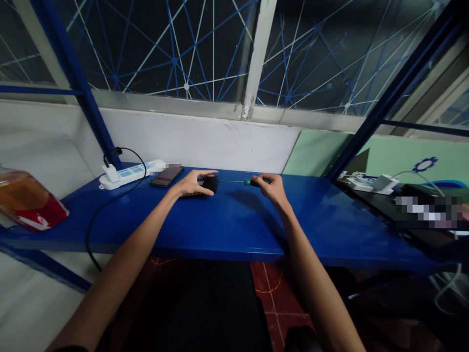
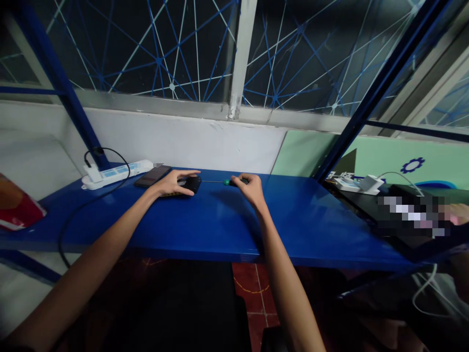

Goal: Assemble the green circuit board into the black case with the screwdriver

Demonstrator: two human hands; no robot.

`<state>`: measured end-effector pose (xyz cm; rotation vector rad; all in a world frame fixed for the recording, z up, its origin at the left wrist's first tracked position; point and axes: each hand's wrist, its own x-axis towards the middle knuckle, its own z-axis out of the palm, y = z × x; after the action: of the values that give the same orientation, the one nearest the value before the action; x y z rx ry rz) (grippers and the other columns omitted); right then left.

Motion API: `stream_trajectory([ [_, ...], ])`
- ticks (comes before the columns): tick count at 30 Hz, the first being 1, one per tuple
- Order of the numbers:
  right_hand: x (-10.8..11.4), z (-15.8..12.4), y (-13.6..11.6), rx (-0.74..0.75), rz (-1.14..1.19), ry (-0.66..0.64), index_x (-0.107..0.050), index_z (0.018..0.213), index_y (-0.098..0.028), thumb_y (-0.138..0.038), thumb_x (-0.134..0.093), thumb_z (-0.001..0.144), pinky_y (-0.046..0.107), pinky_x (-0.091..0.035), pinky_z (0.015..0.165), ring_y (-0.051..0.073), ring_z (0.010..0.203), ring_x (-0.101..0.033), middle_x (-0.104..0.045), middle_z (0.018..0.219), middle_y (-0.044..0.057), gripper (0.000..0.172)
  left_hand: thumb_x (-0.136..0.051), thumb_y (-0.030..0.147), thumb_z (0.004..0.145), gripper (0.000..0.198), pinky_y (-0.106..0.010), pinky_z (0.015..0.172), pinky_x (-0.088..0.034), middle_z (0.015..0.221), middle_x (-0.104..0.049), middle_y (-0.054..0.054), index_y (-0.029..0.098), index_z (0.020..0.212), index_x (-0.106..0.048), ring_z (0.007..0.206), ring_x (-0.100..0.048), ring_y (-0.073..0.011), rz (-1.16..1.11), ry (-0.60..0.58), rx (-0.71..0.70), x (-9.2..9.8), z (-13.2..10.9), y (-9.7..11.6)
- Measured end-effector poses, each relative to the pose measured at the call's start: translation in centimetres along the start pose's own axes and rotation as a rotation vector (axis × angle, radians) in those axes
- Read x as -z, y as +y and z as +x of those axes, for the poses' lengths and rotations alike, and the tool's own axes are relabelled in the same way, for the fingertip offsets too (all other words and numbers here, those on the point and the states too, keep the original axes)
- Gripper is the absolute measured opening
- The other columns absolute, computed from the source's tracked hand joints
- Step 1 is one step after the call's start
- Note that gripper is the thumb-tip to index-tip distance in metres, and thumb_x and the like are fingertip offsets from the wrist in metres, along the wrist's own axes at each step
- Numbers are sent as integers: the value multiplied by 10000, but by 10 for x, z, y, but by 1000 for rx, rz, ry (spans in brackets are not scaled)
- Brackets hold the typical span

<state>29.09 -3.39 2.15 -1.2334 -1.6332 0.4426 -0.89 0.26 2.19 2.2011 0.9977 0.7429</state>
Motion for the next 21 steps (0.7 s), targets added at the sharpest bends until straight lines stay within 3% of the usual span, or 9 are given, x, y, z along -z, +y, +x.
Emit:
stream_trajectory([
  [12,-5,-4,-13,8,3,-71,-574,580,-160,-466,-620,775,246,-236,484,81,486,-317,-386,492,-43,366,-787,347,645,751,-418,1077,-397,1374,-561,-84,262,1349,-538,1311,-480,-288,-63,48,-48,3,0,-1],
  [21,-4,-4,-13,36,-44,-67,-603,595,-155,-468,-618,769,248,-244,480,86,501,-321,-399,512,-26,358,-798,354,636,765,-444,1033,-444,1348,-581,-102,247,1350,-544,1297,-489,-323,-37,36,-9,1,1,2],
])
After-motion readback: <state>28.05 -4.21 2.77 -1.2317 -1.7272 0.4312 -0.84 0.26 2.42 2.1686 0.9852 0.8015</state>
